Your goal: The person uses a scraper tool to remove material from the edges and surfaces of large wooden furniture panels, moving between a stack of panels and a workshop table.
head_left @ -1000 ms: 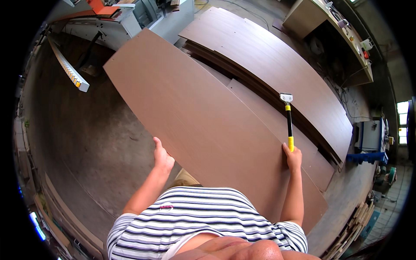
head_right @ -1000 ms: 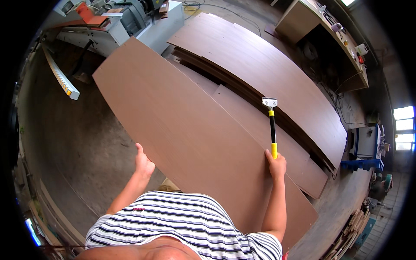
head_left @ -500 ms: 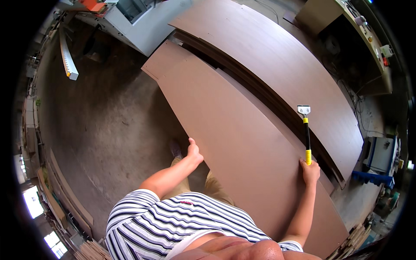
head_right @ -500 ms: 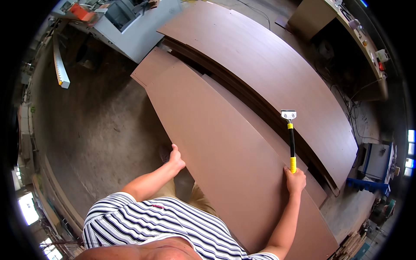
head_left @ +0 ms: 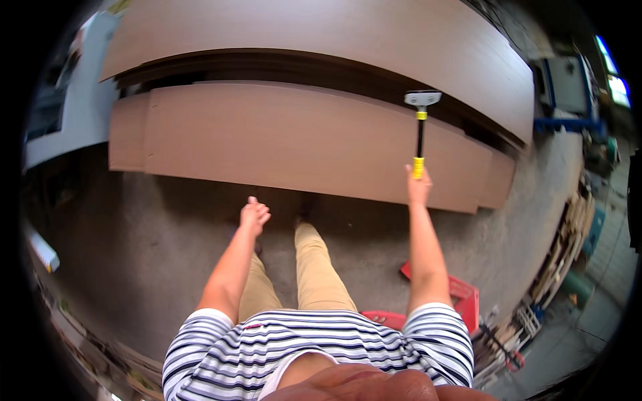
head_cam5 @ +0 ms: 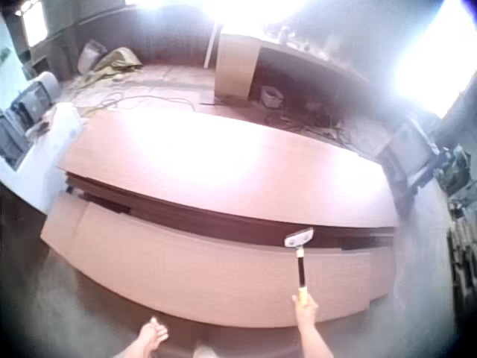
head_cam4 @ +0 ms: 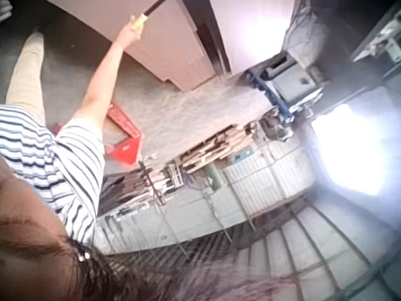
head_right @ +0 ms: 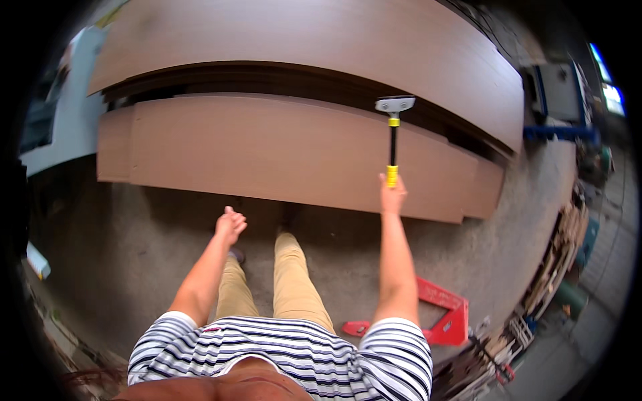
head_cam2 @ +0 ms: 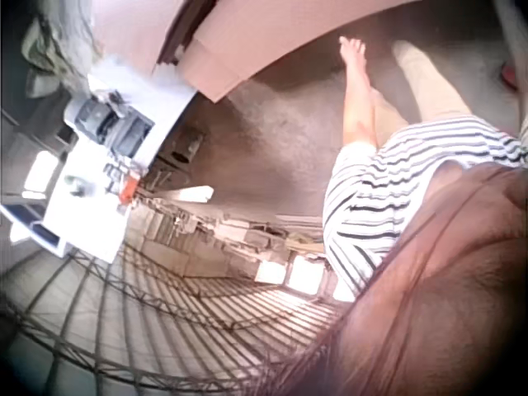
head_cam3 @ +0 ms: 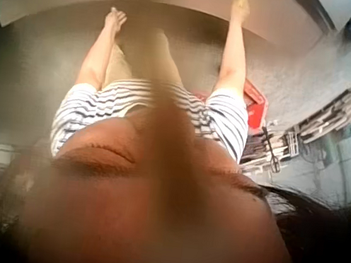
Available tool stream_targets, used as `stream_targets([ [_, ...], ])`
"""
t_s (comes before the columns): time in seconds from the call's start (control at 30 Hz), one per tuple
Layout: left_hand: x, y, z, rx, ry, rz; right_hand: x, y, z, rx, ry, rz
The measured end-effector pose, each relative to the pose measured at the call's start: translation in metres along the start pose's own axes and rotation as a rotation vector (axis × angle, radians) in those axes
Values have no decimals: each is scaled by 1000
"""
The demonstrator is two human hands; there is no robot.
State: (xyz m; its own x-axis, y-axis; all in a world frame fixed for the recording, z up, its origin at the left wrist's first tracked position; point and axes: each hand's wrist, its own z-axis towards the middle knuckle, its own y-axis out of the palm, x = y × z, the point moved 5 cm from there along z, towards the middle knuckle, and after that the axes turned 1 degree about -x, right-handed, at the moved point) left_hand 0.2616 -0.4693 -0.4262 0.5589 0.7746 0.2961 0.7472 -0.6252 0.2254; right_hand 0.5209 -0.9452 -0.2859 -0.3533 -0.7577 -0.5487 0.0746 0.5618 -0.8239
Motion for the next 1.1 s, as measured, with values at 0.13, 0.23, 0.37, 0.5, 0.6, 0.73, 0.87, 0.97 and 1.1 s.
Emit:
stream_targets([
  [0.13, 30, 2, 50, 238, 117, 3, 90, 26, -52, 104, 32, -22],
  [0.23, 60, 5, 71, 198, 121, 12, 103, 44, -80, 87, 61, -121],
  [0.37, 55, 2, 77, 273, 129, 49, 125, 74, -92, -46, 256, 27],
  [0.5, 47, 9, 71, 273, 204, 21, 113, 83, -59, 22, 58, 58],
  [0.6, 49, 0, 73, 284, 198, 5, 103, 84, -38, -28, 57, -24],
  [0.73, 47, 11, 67, 311, 168, -17, 110, 78, -31, -66, 133, 12],
  [0.87, 55, 3, 61, 233, 149, -64, 69, 71, -43, -96, 164, 65],
  [0.97, 51, -5, 63, 31, 169, 21, 24, 59, -78, -122, 127, 188],
  [1.1, 66, -7, 32, -14, 212, 278, -40, 43, -147, -343, 122, 241],
])
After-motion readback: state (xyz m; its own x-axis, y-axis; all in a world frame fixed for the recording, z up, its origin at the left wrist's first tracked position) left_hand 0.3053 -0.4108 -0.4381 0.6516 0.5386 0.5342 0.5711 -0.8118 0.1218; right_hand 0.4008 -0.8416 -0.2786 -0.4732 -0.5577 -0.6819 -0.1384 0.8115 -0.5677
